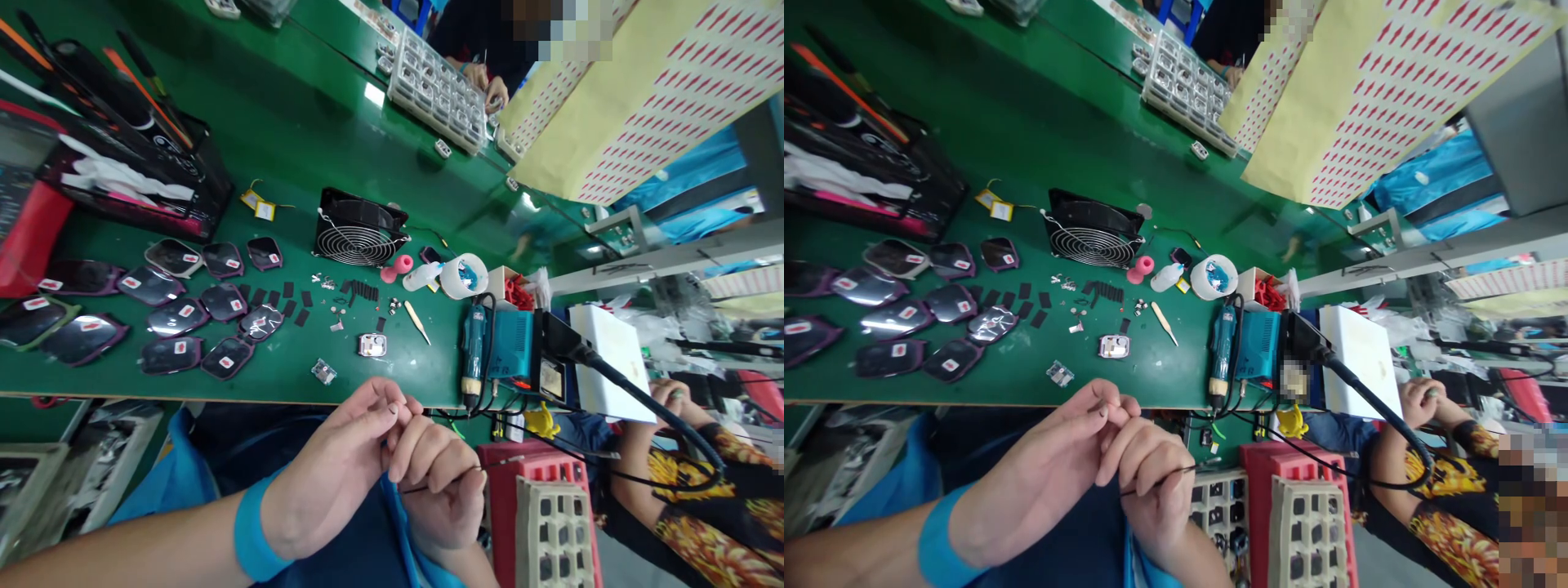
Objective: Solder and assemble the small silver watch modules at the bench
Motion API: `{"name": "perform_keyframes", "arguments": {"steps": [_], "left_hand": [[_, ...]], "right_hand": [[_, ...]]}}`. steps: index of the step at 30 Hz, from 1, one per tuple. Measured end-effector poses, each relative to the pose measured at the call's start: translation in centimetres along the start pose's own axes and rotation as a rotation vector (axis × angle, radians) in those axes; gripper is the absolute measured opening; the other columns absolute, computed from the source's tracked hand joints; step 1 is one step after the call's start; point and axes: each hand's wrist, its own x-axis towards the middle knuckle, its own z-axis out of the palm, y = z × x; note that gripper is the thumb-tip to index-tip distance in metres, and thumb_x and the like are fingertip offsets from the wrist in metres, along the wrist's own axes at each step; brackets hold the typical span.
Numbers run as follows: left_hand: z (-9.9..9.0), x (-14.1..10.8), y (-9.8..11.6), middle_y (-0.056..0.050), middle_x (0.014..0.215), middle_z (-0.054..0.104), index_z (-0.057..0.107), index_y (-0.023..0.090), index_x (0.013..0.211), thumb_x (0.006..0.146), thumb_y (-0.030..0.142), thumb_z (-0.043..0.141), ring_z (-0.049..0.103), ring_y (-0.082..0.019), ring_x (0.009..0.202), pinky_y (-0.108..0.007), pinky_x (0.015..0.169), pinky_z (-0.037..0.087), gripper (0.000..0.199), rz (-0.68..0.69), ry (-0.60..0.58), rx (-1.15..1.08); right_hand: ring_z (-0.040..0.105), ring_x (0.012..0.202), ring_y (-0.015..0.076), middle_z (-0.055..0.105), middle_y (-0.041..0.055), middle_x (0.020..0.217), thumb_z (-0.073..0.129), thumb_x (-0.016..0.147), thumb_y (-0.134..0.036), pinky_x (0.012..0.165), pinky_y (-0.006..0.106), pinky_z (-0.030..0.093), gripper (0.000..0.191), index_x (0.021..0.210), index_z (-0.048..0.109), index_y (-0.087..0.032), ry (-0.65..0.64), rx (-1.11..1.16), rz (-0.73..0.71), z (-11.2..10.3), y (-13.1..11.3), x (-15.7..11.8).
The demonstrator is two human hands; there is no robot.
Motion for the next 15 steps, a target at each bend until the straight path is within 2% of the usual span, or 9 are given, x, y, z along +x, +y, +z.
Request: {"name": "perform_keyframes", "arguments": {"steps": [3, 6, 8, 10, 12, 15], "left_hand": [[0.0, 0.0, 0.1, -0.001, 0.094, 0.058, 0.061, 0.022, 0.085, 0.085, 0.028, 0.076, 0.051, -0.012, 0.084, -0.024, 0.078, 0.043, 0.016, -0.005, -0.002, -0.021], [0.0, -0.1, 0.1, -0.001, 0.094, 0.059, 0.062, 0.022, 0.086, 0.084, 0.027, 0.076, 0.052, -0.013, 0.086, -0.024, 0.079, 0.044, 0.016, -0.009, -0.021, -0.042], [0.1, -0.1, 0.0, -0.001, 0.092, 0.059, 0.061, 0.021, 0.084, 0.086, 0.031, 0.077, 0.052, -0.013, 0.086, -0.023, 0.079, 0.044, 0.019, 0.005, -0.028, -0.054], [0.2, 0.1, -0.2, -0.001, 0.09, 0.058, 0.058, 0.02, 0.08, 0.09, 0.042, 0.075, 0.051, -0.012, 0.082, -0.024, 0.077, 0.045, 0.03, 0.03, -0.008, -0.04], [-0.1, 0.4, -0.1, -0.002, 0.09, 0.058, 0.058, 0.019, 0.08, 0.094, 0.049, 0.069, 0.048, -0.011, 0.074, -0.025, 0.073, 0.046, 0.035, 0.07, 0.029, 0.029], [-1.2, 0.7, 0.9, -0.001, 0.097, 0.062, 0.064, 0.021, 0.089, 0.094, 0.035, 0.068, 0.048, -0.01, 0.068, -0.026, 0.07, 0.046, 0.016, 0.222, 0.124, 0.234]], "right_hand": [[0.061, 0.057, 0.0165, 0.048, -0.0047, 0.055, 0.04, 0.107, -0.051, 0.076, 0.04, 0.054, 0.052, 0.064, 0.042, -0.022, -0.01, -0.064, -0.042, 0.2, 0.0, -0.1], [0.061, 0.056, 0.0157, 0.048, -0.0043, 0.056, 0.042, 0.106, -0.051, 0.069, 0.037, 0.054, 0.051, 0.065, 0.043, -0.021, -0.02, -0.129, -0.091, 0.6, 0.0, -0.3], [0.062, 0.057, 0.0157, 0.048, -0.0041, 0.056, 0.043, 0.106, -0.052, 0.069, 0.037, 0.054, 0.052, 0.064, 0.043, -0.021, -0.012, -0.153, -0.08, 0.8, 0.0, -0.4], [0.061, 0.056, 0.016, 0.047, -0.0039, 0.054, 0.039, 0.107, -0.052, 0.072, 0.04, 0.055, 0.054, 0.062, 0.041, -0.021, 0.012, -0.102, -0.001, 0.9, -0.1, -0.2], [0.056, 0.05, 0.0144, 0.041, -0.0042, 0.05, 0.033, 0.108, -0.052, 0.07, 0.039, 0.057, 0.058, 0.06, 0.036, -0.02, 0.079, 0.046, 0.124, 0.9, -0.3, 0.3], [0.039, 0.039, 0.0095, 0.029, -0.0065, 0.044, 0.035, 0.108, -0.05, 0.072, 0.036, 0.06, 0.061, 0.056, 0.026, -0.019, 0.219, 0.293, 0.295, 0.6, -0.8, 1.4]]}}
